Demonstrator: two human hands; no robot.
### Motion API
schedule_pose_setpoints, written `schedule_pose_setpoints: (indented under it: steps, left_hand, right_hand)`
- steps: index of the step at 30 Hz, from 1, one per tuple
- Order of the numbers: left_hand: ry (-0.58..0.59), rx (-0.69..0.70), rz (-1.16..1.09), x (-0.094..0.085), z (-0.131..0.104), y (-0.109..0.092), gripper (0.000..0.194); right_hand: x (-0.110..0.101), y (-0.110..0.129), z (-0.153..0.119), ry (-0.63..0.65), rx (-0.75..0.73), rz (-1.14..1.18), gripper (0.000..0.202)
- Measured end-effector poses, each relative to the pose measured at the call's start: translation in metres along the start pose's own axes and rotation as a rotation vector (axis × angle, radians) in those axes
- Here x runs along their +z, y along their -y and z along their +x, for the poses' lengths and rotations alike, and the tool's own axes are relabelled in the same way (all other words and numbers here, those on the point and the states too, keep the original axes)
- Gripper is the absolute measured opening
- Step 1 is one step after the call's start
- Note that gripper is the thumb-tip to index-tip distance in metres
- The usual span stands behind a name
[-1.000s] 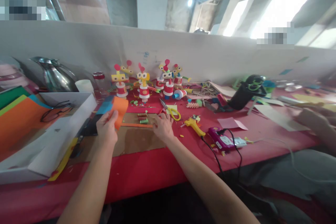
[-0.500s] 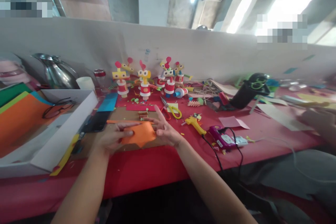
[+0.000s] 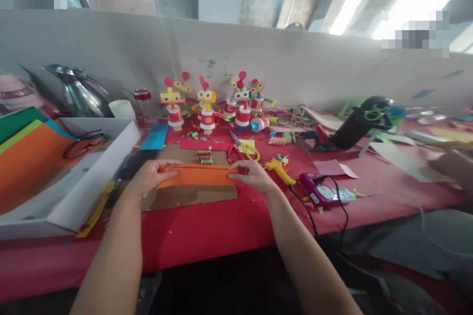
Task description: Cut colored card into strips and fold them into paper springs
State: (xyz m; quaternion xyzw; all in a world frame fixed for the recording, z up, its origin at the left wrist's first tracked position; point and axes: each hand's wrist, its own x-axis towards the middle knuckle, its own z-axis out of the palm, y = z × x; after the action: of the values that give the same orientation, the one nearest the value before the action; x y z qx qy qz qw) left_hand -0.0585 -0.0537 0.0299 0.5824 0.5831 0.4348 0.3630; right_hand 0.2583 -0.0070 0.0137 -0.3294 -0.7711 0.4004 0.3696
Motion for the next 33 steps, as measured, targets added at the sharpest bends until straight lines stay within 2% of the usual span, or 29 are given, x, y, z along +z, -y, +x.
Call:
schedule_pose_setpoints:
  steps: [2,4,6,9,11,16,18,20,24,30,33]
  left_hand:
    - [-0.180,0.178,0.279,0.002,0.000,0.003,0.013]
    - [-0.272,0.362,0.538,0.004,-0.005,0.006,0.013]
    - [-0.250,0.463,0.741,0.003,-0.015,0.009,0.017]
    - [-0.149,0.465,0.947,0.003,-0.031,0.014,0.018]
    - [-0.074,0.456,1.021,0.010,-0.038,0.013,0.020]
    - [0.135,0.537,1.069,0.054,-0.035,-0.012,0.027]
    - [0.216,0.516,1.086,0.072,-0.031,-0.023,0.021]
    - [0.238,0.466,1.103,0.083,-0.026,-0.031,0.013]
    - [0.229,0.416,1.074,0.091,-0.020,-0.030,0.014]
    - [0.128,0.469,0.937,0.092,-0.017,-0.007,0.019]
    - [0.119,0.424,0.881,0.092,-0.015,-0.002,0.020]
  right_hand:
    - [-0.001,-0.007,-0.003,-0.094,-0.100,-0.214,0.010]
    - [0.002,-0.012,-0.006,-0.119,-0.190,-0.420,0.015]
    - [0.007,-0.014,-0.009,-0.084,-0.249,-0.561,0.019]
    - [0.014,-0.015,-0.011,0.013,-0.301,-0.613,0.020]
    - [0.018,-0.016,-0.011,0.071,-0.305,-0.607,0.023]
    - [0.022,-0.018,-0.010,0.087,-0.264,-0.631,0.019]
    - [0.023,-0.019,-0.009,0.074,-0.257,-0.639,0.015]
    - [0.022,-0.020,-0.008,0.070,-0.259,-0.626,0.014]
    - [0.022,-0.022,-0.007,0.049,-0.233,-0.579,0.013]
    - [0.026,-0.022,-0.007,0.025,-0.181,-0.545,0.011]
    - [0.028,-0.019,-0.007,0.012,-0.177,-0.543,0.012]
